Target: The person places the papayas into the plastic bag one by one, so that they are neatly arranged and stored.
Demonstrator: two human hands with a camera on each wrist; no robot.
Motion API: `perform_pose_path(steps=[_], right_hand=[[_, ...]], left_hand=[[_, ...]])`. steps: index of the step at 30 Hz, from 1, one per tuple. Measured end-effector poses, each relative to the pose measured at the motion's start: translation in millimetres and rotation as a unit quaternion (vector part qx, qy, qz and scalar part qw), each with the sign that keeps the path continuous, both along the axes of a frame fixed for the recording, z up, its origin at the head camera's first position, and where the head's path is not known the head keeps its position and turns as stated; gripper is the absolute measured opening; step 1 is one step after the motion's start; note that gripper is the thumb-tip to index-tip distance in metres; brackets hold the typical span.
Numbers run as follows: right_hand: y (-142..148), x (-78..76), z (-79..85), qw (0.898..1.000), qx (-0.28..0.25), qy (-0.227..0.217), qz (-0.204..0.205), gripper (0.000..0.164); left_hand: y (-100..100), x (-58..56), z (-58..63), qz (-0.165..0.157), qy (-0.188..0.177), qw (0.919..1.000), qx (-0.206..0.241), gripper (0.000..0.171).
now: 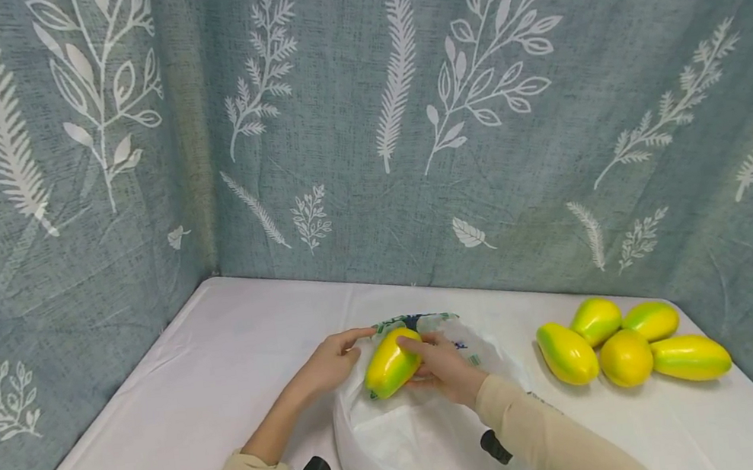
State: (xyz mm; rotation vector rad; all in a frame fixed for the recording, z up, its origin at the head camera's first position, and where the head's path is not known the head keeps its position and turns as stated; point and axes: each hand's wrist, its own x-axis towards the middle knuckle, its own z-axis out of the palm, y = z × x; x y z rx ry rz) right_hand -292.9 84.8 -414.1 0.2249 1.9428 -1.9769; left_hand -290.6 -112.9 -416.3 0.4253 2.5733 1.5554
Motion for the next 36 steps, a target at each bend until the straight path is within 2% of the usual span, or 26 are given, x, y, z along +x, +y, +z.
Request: perform_pose_path(steps=[9, 15, 19, 24, 29, 32, 36], right_hand=[[2.1, 0.4, -2.4, 1.000, 0.004, 0.000, -0.004, 0.070], [11.3, 2.7, 5.6, 0.999, 0.038, 0.008, 0.019, 0.070], [17.0, 4.2, 13.9, 0.998, 0.048, 0.013, 0.025, 0.065], [24.0, 5.8, 27.3, 0.999, 0.022, 0.017, 0.031, 0.058], [35.8, 3.9, 42.6, 1.000, -0.012, 0.018, 0.020, 0.066], [48.9, 4.0, 49.4, 0.998, -0.056, 0.029, 0.005, 0.070], [71.6, 6.7, 56.3, 0.991, -0.122, 0.059, -0.008, 0.067]], left_hand=[[-0.9, 1.6, 2.5, -0.005, -0.007, 1.0000, -0.002, 0.039], [-1.7, 2.3, 3.0, -0.006, -0.010, 0.9999, 0.000, 0.039], [-1.4, 1.6, 2.1, -0.006, -0.009, 0.9999, 0.002, 0.039], [-1.9, 0.8, 0.8, -0.006, -0.007, 1.0000, -0.003, 0.039], [-2.4, 0.6, 0.2, -0.003, -0.012, 0.9999, -0.002, 0.040], [-2.3, 0.5, 0.2, -0.003, -0.012, 0.9999, -0.002, 0.040], [-1.8, 0.5, 1.0, -0.004, -0.013, 0.9999, -0.005, 0.040]])
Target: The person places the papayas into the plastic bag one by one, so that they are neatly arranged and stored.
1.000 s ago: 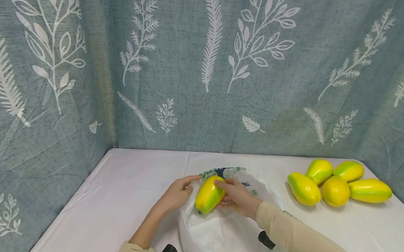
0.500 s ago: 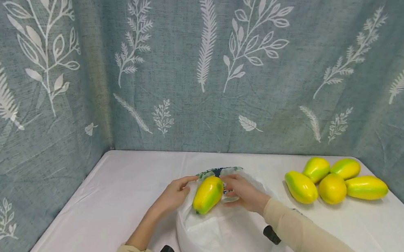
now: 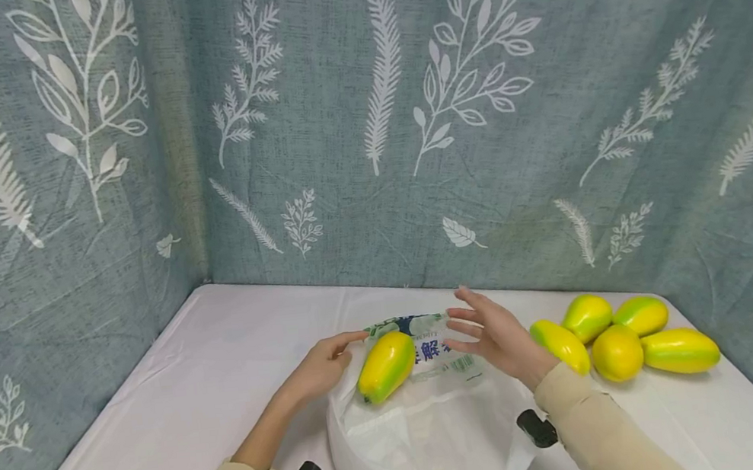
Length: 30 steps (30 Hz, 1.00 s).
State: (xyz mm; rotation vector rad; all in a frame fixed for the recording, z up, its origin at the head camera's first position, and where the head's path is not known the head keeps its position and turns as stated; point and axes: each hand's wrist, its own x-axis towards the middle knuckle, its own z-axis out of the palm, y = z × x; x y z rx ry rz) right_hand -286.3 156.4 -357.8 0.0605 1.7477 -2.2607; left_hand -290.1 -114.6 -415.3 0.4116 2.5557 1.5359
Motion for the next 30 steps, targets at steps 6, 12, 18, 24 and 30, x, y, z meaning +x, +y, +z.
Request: perform_pose_path(steps=[6, 12, 18, 24, 30], right_hand=[[32.9, 4.4, 8.7, 0.999, -0.017, 0.013, -0.030, 0.069], [64.2, 12.8, 14.5, 0.998, -0.030, 0.003, -0.047, 0.072], [88.5, 21.1, 12.5, 0.995, -0.069, -0.018, -0.066, 0.068], [108.8, 27.2, 4.6, 0.993, -0.082, -0.030, -0.074, 0.064], [127.3, 33.3, -1.5, 0.990, -0.096, -0.044, -0.092, 0.050]], left_hand=[[0.0, 0.3, 0.4, 0.001, -0.003, 1.0000, -0.001, 0.040], [-0.1, 0.2, 0.5, 0.000, -0.004, 1.0000, -0.002, 0.040], [-1.3, 1.8, 1.2, -0.001, -0.009, 1.0000, -0.001, 0.040], [-2.1, 3.3, 2.4, -0.001, -0.011, 0.9999, -0.001, 0.040], [-1.0, 2.3, 1.8, -0.005, -0.012, 0.9999, 0.004, 0.040]])
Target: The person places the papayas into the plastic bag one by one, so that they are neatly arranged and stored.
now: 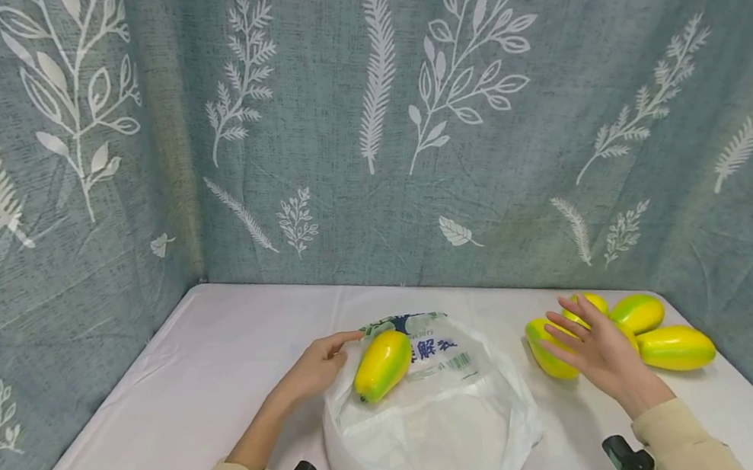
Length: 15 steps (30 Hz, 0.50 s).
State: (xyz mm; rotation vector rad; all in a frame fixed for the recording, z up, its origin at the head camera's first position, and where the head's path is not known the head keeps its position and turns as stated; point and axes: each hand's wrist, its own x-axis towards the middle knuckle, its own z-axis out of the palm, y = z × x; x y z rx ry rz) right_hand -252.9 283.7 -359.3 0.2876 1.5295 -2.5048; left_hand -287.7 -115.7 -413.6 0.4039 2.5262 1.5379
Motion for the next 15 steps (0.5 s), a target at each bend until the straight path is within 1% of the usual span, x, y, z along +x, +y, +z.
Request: perform_pose_path(steps=[5, 8, 10, 12, 15], right_hand=[[15.5, 5.5, -4.8, 1.000, -0.031, -0.008, -0.003, 0.048], [25.7, 9.7, -6.2, 0.998, -0.057, -0.010, -0.006, 0.041], [32.5, 12.0, -7.4, 0.998, -0.066, -0.011, -0.014, 0.036], [38.4, 14.0, -9.2, 0.998, -0.064, -0.013, -0.020, 0.035], [46.2, 17.4, -13.5, 0.999, -0.033, -0.023, -0.032, 0.038]], left_hand=[[0.6, -1.8, -1.6, -0.002, 0.006, 1.0000, -0.001, 0.040], [0.9, -2.4, -1.7, -0.003, 0.008, 1.0000, -0.003, 0.040], [1.0, -2.5, -1.5, -0.002, 0.009, 0.9999, -0.005, 0.040], [1.1, -2.2, -1.2, 0.000, 0.008, 0.9999, -0.008, 0.040], [1.2, -2.0, -1.4, 0.000, 0.005, 1.0000, -0.008, 0.040]])
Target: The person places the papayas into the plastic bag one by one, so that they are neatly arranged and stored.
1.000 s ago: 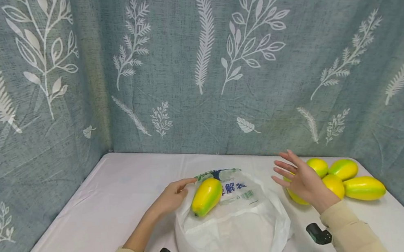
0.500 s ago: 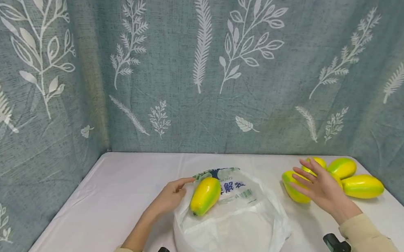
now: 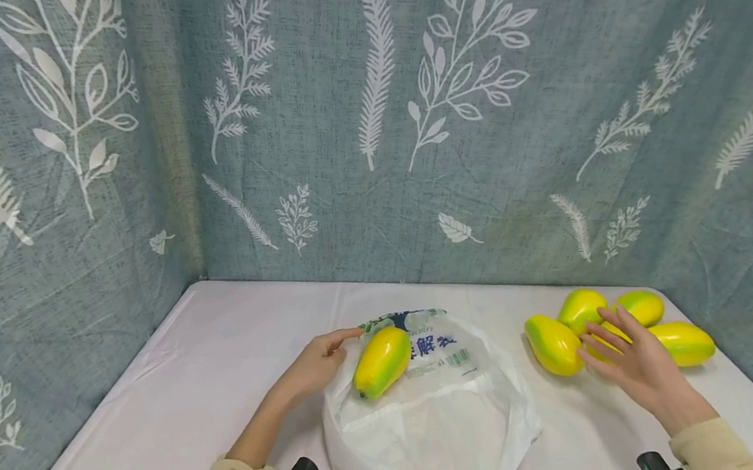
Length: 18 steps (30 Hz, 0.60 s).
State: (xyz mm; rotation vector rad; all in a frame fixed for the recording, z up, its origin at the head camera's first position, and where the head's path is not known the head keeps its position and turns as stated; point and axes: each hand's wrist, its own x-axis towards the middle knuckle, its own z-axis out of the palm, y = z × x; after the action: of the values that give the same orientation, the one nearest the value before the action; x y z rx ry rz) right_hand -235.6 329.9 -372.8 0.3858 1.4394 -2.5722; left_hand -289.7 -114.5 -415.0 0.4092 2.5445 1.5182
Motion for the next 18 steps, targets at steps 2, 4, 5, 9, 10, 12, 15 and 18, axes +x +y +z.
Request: perform_pose_path(steps=[2, 4, 5, 9, 10, 12, 15, 18], right_hand=[[3.5, 1.7, -1.8, 1.000, 0.014, -0.011, -0.004, 0.044], [7.0, 3.3, -3.6, 1.000, 0.017, -0.023, -0.012, 0.049], [9.0, 4.1, -4.7, 0.999, 0.019, -0.027, -0.015, 0.051], [15.2, 6.9, -7.5, 0.999, 0.012, -0.042, -0.029, 0.051], [16.7, 7.8, -7.8, 0.998, 0.011, -0.045, -0.034, 0.048], [18.9, 9.7, -8.5, 0.998, 0.012, -0.051, -0.042, 0.043], [22.1, 12.3, -10.0, 0.997, 0.008, -0.058, -0.055, 0.035], [24.5, 14.0, -12.6, 0.996, 0.007, -0.062, -0.060, 0.029]], left_hand=[[-0.7, 0.1, 0.2, -0.001, -0.001, 1.0000, 0.002, 0.040], [-1.0, -0.1, 0.0, -0.003, -0.001, 1.0000, 0.004, 0.040], [-1.0, -0.4, -0.1, -0.004, -0.001, 1.0000, 0.004, 0.040], [-1.0, -1.5, -1.0, -0.007, 0.003, 1.0000, 0.004, 0.040], [-1.0, -1.7, -1.2, -0.007, 0.004, 1.0000, 0.003, 0.040], [-1.0, -1.8, -1.4, -0.008, 0.005, 1.0000, 0.002, 0.040], [-0.8, -1.6, -1.4, -0.007, 0.009, 0.9999, 0.001, 0.040], [-0.6, -0.7, -1.1, -0.007, 0.010, 0.9999, 0.001, 0.041]])
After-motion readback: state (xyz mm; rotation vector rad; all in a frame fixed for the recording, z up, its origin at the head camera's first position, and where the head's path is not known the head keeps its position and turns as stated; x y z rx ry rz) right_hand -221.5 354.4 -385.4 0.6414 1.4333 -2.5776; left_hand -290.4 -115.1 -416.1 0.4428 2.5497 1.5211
